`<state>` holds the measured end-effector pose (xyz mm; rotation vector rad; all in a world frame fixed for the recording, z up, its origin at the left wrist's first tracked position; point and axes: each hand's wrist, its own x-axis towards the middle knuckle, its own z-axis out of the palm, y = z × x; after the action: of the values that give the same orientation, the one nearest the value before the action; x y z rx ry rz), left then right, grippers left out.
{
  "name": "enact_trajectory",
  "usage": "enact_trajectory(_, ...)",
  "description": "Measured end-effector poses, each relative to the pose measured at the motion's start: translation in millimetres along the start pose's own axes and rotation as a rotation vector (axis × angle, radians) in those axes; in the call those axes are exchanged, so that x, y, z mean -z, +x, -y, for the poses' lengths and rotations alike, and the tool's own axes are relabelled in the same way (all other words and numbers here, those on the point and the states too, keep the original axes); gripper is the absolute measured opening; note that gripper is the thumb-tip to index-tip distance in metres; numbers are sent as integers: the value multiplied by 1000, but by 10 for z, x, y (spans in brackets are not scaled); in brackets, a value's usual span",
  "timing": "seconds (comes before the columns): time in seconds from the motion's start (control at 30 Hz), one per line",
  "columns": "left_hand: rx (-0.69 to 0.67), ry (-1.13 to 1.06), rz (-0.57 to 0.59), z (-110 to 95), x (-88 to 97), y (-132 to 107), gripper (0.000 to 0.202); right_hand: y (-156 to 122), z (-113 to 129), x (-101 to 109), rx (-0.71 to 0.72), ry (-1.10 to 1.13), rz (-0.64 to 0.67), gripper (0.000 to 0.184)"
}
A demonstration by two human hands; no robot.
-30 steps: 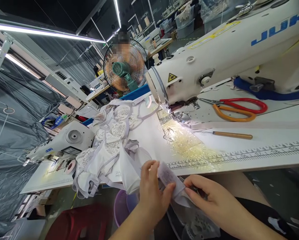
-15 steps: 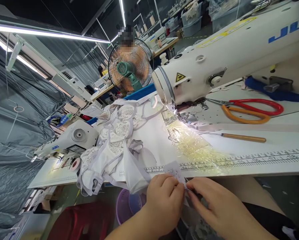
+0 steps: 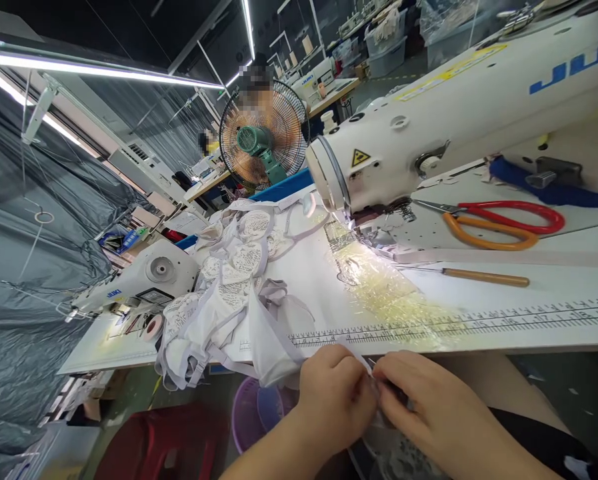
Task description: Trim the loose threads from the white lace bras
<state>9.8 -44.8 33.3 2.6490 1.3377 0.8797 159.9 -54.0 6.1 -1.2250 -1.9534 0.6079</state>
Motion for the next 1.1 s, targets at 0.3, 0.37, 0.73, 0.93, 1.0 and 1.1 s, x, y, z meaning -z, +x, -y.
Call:
enact_trajectory(0.3, -41, -189, 129, 113, 28, 128, 12, 33, -51, 15, 43, 8, -102, 20)
enact_trajectory(0.37, -34, -242, 162, 145, 11, 165, 14, 72, -96, 39, 96, -2, -127, 19)
enact_trajectory(0.73, 120, 31, 166, 135, -83, 181, 9, -82, -228, 170, -252, 209, -198, 35)
enact_trajectory(0.93, 79, 100, 117, 83, -83, 148, 11, -30, -33, 12, -424, 503, -9, 22)
enact_trajectory(1.0, 57, 138, 84, 70, -86, 136, 10, -2, -20, -37, -449, 573, -49, 26)
enact_trajectory(1.1, 29, 168, 60, 50, -96, 127, 11, 2, -41, -92, -440, 595, -51, 28)
